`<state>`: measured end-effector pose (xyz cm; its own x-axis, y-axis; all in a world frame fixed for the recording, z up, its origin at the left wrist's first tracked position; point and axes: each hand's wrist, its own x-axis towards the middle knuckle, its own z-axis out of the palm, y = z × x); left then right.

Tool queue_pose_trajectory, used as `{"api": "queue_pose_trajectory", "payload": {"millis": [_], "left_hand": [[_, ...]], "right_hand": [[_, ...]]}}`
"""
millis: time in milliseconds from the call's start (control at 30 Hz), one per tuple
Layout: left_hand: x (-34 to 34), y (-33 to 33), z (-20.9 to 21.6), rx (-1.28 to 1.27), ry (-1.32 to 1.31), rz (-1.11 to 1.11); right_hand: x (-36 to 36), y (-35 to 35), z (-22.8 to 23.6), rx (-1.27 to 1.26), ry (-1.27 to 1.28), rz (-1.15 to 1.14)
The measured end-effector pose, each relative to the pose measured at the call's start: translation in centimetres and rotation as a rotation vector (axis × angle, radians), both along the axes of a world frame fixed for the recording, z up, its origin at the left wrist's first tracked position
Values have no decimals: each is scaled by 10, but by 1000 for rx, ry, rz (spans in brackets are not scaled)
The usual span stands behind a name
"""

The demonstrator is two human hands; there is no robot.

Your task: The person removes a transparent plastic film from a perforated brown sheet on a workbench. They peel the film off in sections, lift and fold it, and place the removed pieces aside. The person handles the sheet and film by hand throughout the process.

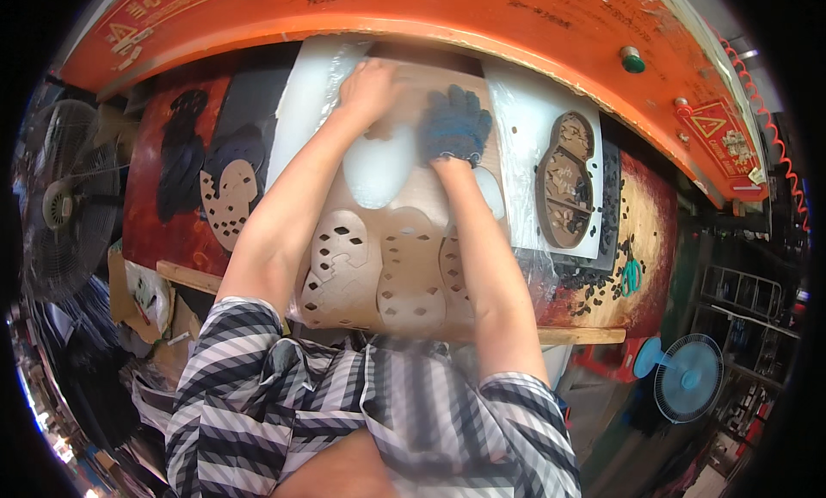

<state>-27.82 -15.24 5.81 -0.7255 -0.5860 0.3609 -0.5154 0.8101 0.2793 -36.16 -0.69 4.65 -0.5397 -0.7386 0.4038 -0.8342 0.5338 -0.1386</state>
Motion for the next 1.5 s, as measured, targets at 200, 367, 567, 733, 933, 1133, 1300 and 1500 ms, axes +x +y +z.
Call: {"api": "queue_pose_trajectory", "payload": {"millis": [200,367,567,733,933,1133,1300,1500], "left_hand": [[-28,-18,30,370,-209,-36],[6,-14,50,152,-82,-334],[154,51,79,-3,584,-281],[303,49,127,412,877,151],[330,-35,6,413,280,299],[284,10,10,-22,260,376],[209,133,22,571,252,-389],[140,186,18,435,88,-614]], "right_hand": [[3,1,10,73,-117,-42],[9,-2,17,133,-132,-76],[5,-4,7,183,-101,-112],[-4,-8,-13,102,-22,-98],[-43,10,13,-122,-460,394],[-29,120,61,-911,-1223,81],[32,237,39,-660,-1001,-183],[73,289,8,-47,-705,-388]]}}
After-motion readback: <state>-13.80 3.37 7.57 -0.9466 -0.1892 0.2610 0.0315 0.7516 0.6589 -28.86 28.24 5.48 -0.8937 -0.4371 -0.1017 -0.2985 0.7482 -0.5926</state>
